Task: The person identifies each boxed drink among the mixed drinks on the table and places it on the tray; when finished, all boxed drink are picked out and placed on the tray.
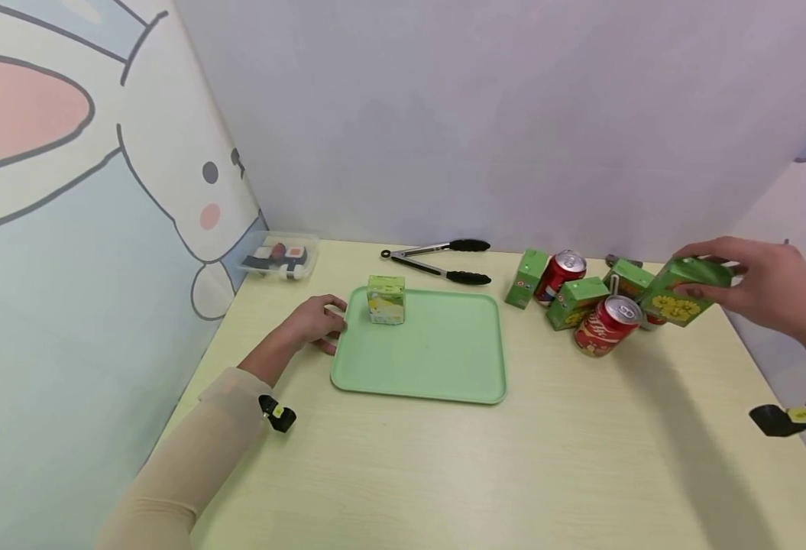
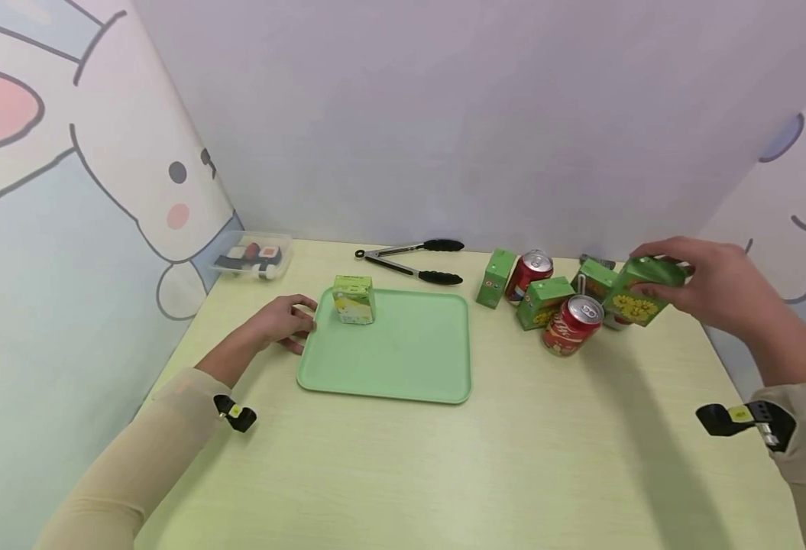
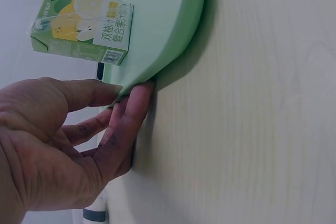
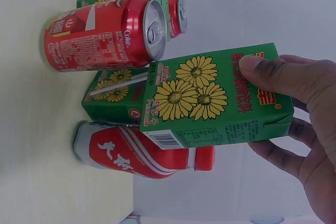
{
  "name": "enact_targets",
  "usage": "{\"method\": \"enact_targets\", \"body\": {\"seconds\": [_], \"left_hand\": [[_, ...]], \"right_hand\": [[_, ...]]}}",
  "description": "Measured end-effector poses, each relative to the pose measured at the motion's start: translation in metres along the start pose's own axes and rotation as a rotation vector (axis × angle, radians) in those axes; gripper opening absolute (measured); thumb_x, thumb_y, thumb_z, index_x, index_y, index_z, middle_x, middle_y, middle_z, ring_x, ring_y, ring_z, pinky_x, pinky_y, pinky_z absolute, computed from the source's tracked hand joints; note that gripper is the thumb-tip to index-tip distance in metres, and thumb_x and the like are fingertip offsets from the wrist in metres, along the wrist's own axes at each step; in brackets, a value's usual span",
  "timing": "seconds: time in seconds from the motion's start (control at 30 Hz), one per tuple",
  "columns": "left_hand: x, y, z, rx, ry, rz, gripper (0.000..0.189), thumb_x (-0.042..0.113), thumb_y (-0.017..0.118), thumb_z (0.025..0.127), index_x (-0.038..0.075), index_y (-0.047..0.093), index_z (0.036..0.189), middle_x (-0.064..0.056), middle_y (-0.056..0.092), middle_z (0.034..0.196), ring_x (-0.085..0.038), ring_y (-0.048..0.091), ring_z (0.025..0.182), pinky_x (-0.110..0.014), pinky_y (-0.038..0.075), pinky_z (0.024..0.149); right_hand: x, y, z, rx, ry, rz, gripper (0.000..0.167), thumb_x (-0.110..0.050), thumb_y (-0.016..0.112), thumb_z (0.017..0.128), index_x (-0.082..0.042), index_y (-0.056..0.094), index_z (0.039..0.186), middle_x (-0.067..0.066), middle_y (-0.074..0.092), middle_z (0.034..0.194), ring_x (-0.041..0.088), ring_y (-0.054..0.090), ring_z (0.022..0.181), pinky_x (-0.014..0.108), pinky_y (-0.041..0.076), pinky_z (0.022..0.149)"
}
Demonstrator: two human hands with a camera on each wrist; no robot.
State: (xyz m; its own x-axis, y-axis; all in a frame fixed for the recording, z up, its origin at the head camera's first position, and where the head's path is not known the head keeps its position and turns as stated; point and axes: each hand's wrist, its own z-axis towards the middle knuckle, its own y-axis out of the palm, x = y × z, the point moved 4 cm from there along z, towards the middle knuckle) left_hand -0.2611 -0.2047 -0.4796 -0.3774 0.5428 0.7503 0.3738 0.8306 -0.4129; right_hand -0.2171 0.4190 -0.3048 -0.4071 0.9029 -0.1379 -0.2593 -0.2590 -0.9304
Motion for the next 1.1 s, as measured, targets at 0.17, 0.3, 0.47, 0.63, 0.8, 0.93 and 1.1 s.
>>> {"method": "enact_targets", "body": {"seconds": [0.17, 0.3, 0.47, 0.63, 0.8, 0.93, 1.1], "left_hand": [[0.000, -0.001, -0.001, 0.003, 0.002, 0.000, 0.050, 0.006, 0.066, 0.107, 0.006, 0.052, 0.155, -0.022, 0.066, 0.135, -0.023, 0.072, 0.097, -0.037, 0.073, 0.071], [0.001, -0.001, -0.001, 0.007, -0.002, 0.001, 0.050, 0.007, 0.066, 0.107, 0.007, 0.052, 0.155, -0.022, 0.066, 0.135, -0.023, 0.071, 0.096, -0.038, 0.073, 0.072], [0.000, -0.001, -0.001, 0.009, 0.004, -0.003, 0.049, 0.006, 0.066, 0.107, 0.006, 0.053, 0.155, -0.022, 0.066, 0.135, -0.023, 0.072, 0.095, -0.038, 0.073, 0.071], [-0.001, 0.000, 0.001, 0.005, 0.005, -0.005, 0.050, 0.006, 0.066, 0.107, 0.006, 0.053, 0.155, -0.023, 0.066, 0.136, -0.024, 0.072, 0.097, -0.038, 0.073, 0.071], [-0.002, 0.000, 0.000, 0.008, -0.006, -0.005, 0.050, 0.007, 0.065, 0.107, 0.007, 0.052, 0.155, -0.023, 0.065, 0.138, -0.025, 0.071, 0.098, -0.038, 0.073, 0.072], [-0.001, 0.000, 0.000, 0.009, -0.002, -0.007, 0.050, 0.007, 0.066, 0.107, 0.007, 0.052, 0.155, -0.024, 0.065, 0.138, -0.025, 0.072, 0.098, -0.039, 0.073, 0.072], [0.000, 0.000, -0.001, 0.010, 0.001, -0.005, 0.050, 0.007, 0.065, 0.107, 0.007, 0.052, 0.156, -0.024, 0.065, 0.139, -0.026, 0.072, 0.099, -0.038, 0.073, 0.072]], "right_hand": [[-0.007, -0.008, 0.009, 0.016, -0.044, -0.011, 0.058, 0.008, 0.101, 0.065, -0.005, 0.080, 0.118, 0.020, 0.080, 0.107, -0.021, 0.044, 0.083, -0.006, 0.037, 0.062], [-0.012, -0.013, 0.017, 0.011, -0.044, -0.018, 0.059, 0.007, 0.101, 0.066, -0.005, 0.080, 0.119, 0.021, 0.080, 0.109, -0.022, 0.041, 0.085, -0.008, 0.035, 0.064], [-0.021, -0.015, 0.028, -0.012, -0.018, -0.006, 0.062, 0.005, 0.099, 0.072, -0.005, 0.077, 0.129, 0.024, 0.078, 0.117, 0.011, 0.067, 0.090, -0.008, 0.031, 0.067], [-0.030, -0.005, 0.039, -0.061, 0.035, 0.078, 0.073, 0.000, 0.097, 0.080, -0.012, 0.069, 0.146, 0.023, 0.078, 0.125, -0.011, 0.057, 0.098, -0.010, 0.031, 0.074], [-0.044, 0.003, 0.050, -0.089, 0.012, 0.173, 0.082, -0.003, 0.097, 0.082, -0.018, 0.062, 0.155, 0.018, 0.077, 0.130, -0.032, 0.042, 0.102, -0.011, 0.035, 0.081], [-0.059, 0.009, 0.060, -0.079, -0.052, 0.221, 0.084, -0.001, 0.097, 0.082, -0.020, 0.062, 0.156, 0.013, 0.077, 0.129, -0.031, 0.046, 0.106, -0.010, 0.038, 0.086], [-0.079, 0.020, 0.074, -0.098, -0.078, 0.251, 0.081, -0.007, 0.097, 0.085, -0.023, 0.063, 0.156, 0.009, 0.077, 0.133, -0.016, 0.058, 0.108, -0.007, 0.040, 0.087]]}}
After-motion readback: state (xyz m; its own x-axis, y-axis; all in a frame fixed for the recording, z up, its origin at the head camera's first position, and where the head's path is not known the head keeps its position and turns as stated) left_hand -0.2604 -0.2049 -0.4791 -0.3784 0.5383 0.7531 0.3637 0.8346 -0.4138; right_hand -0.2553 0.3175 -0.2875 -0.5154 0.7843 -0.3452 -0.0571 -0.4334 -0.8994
